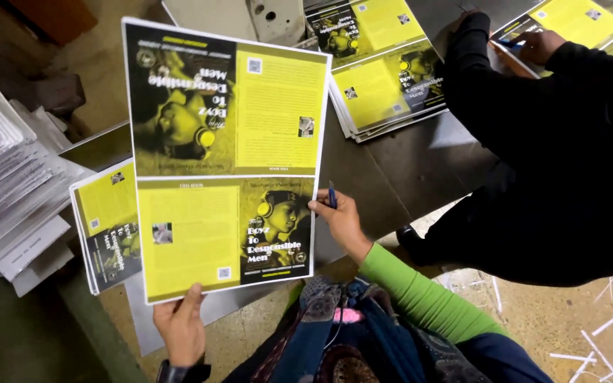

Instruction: A person is manually aligning printed sheets and using a tool to mark or cut them at a workstation.

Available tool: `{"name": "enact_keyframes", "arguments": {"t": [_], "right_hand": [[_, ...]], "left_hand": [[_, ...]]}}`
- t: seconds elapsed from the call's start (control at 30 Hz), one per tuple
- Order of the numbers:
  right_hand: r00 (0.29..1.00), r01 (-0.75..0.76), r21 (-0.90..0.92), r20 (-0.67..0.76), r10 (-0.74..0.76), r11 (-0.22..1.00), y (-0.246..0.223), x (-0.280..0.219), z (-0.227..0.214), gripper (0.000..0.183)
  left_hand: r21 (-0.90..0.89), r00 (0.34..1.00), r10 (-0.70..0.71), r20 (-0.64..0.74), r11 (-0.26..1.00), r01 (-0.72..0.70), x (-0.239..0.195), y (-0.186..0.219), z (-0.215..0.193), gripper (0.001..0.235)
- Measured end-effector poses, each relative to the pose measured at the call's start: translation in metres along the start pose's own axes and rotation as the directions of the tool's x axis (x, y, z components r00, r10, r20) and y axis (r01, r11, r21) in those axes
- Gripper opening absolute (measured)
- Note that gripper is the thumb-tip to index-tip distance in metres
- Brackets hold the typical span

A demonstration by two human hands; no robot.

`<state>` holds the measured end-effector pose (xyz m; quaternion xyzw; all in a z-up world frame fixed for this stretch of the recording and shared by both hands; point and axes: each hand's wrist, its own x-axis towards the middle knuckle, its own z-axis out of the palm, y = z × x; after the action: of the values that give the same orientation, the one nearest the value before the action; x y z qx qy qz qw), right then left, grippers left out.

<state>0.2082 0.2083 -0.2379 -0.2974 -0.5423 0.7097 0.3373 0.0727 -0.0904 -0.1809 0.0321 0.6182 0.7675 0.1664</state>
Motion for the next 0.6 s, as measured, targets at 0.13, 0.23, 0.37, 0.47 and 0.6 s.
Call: {"name": "enact_keyframes", "arguments": {"t": [0.13,0.23,0.37,0.47,0.6], "right_hand": [[1.0,0.009,-0.037,-0.012,-0.009,0.999,0.009,0.01,-0.01,0.008],[1.0,-0.001,-0.04,-0.013,0.001,0.999,0.018,0.019,-0.02,0.01],[0.999,0.001,-0.169,0.05,0.008,0.986,0.015,0.024,-0.026,0.005],[0.998,-0.041,-0.204,0.033,0.048,0.978,0.022,0.025,-0.03,0.011],[0.993,0.056,-0.216,0.118,-0.031,0.975,0.003,0.019,-0.023,0.006]], "left_hand": [[0.029,0.991,-0.129,0.043,0.991,0.128,0.007,-0.007,-0.026,0.042],[0.061,0.983,-0.182,0.041,0.982,0.179,0.014,-0.014,-0.041,0.029],[0.442,0.967,-0.256,0.001,0.867,0.229,0.009,0.009,-0.015,0.034],[0.574,0.963,-0.27,-0.01,0.787,0.227,0.011,0.017,0.0,0.039],[0.637,0.973,-0.229,-0.001,0.75,0.177,0.036,0.027,0.0,0.05]]}}
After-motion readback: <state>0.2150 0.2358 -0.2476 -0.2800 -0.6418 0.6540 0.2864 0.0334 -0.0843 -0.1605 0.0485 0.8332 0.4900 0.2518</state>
